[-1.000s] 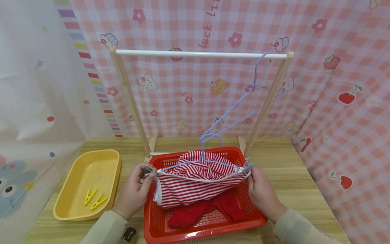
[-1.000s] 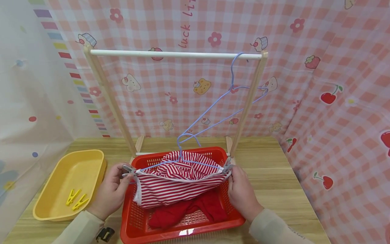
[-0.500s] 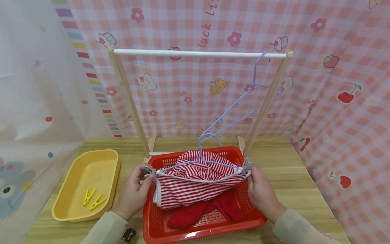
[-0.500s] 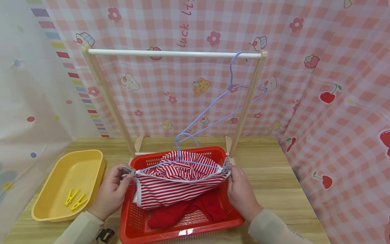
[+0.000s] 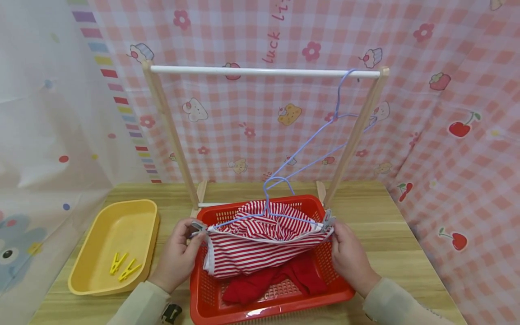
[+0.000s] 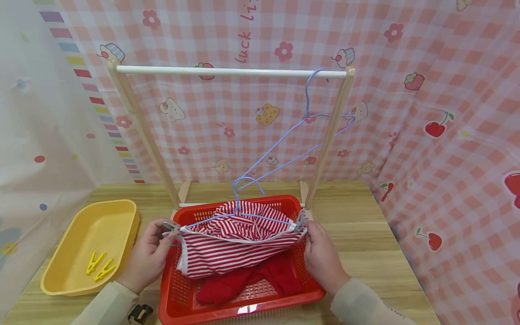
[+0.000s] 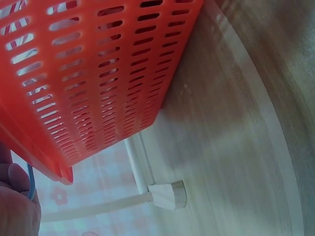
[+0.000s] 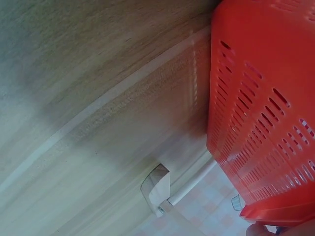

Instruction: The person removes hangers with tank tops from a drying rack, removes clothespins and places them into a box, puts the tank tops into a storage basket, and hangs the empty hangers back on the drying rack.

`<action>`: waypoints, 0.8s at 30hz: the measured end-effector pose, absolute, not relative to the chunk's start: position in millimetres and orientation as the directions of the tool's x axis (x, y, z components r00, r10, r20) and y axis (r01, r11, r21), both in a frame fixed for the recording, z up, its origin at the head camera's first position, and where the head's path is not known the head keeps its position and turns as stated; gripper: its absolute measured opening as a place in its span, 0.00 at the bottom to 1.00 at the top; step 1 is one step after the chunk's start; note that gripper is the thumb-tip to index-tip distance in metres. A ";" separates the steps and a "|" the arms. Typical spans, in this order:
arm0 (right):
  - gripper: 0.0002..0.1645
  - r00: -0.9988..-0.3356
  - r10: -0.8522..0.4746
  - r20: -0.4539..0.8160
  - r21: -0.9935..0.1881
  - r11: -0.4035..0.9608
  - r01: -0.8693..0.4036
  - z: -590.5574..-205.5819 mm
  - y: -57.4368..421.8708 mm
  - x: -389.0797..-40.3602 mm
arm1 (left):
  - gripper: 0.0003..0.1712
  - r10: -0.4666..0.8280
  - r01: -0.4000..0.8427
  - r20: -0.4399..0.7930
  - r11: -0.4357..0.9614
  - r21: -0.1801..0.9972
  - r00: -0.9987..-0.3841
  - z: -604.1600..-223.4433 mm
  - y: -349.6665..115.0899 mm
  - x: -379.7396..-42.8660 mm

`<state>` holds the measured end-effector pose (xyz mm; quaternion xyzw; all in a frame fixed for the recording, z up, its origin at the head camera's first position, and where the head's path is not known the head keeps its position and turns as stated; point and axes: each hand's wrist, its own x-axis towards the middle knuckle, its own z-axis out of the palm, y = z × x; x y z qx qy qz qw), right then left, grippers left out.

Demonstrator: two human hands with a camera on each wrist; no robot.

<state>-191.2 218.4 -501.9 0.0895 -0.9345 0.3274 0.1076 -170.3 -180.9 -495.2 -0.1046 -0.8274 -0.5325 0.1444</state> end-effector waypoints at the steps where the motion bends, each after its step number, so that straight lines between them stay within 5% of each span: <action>1: 0.18 -0.960 -0.095 0.263 -0.595 0.768 -0.239 -502.1 218.5 -191.1 | 0.11 0.016 0.324 0.349 0.412 0.852 -0.937 -495.1 -180.8 -170.2; 14: 0.16 -0.921 -0.108 0.373 -0.676 0.649 -0.350 -505.5 221.1 -186.5 | 0.11 0.000 0.385 0.418 0.389 0.837 -0.909 -501.0 -180.3 -175.8; 24: 0.13 -0.909 -0.097 0.406 -0.641 0.679 -0.358 -506.3 217.3 -185.8 | 0.10 -0.002 0.362 0.396 0.400 0.842 -0.918 -499.0 -181.0 -175.0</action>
